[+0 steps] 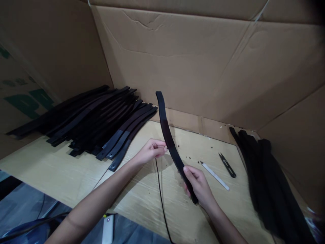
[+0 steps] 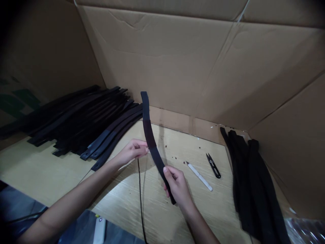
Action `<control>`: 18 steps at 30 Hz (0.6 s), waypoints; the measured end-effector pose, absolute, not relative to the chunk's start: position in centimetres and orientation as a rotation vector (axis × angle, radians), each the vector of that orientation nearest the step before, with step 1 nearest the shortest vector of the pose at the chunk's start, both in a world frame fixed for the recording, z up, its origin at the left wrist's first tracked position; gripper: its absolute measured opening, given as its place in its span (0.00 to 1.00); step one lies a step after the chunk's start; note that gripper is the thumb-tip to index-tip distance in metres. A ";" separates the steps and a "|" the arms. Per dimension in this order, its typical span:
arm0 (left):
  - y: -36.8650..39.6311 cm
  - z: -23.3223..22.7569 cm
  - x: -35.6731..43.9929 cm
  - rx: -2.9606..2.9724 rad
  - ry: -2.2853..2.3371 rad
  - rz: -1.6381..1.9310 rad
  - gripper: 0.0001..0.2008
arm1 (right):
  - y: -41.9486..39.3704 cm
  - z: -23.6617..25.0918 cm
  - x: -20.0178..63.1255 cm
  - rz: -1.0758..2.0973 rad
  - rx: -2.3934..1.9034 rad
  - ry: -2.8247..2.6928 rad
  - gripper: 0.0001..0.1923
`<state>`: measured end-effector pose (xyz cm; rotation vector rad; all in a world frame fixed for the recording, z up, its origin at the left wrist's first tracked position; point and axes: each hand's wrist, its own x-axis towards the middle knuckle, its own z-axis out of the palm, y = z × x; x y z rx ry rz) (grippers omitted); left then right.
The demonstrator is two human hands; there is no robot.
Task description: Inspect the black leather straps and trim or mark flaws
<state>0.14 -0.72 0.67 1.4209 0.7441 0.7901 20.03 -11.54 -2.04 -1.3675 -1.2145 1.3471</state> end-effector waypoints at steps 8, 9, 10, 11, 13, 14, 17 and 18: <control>-0.5 0.2 0.1 1.372 0.558 0.733 0.17 | -11.5 -2.8 20.2 1.761 -1.099 -1.001 0.24; -0.5 0.1 0.1 1.379 0.568 0.740 0.15 | -11.5 -2.8 20.1 1.817 -1.053 -0.968 0.23; -0.5 0.1 0.1 1.388 0.582 0.744 0.14 | -11.4 -2.7 20.0 1.862 -1.018 -0.945 0.23; -0.4 0.0 0.1 1.398 0.598 0.749 0.13 | -11.5 -2.6 19.8 1.899 -0.993 -0.932 0.24; -0.4 -0.1 0.1 1.412 0.636 0.769 0.14 | -11.5 -2.4 19.7 1.941 -0.969 -0.928 0.26; -0.4 -0.2 0.1 1.414 0.656 0.786 0.15 | -11.6 -2.3 19.6 1.947 -0.965 -0.933 0.27; -0.4 -0.2 0.2 1.404 0.694 0.828 0.14 | -11.6 -2.0 19.5 1.884 -0.981 -0.980 0.29; -0.5 -0.2 0.2 1.401 0.701 0.839 0.14 | -11.6 -1.9 19.5 1.842 -1.007 -1.007 0.28</control>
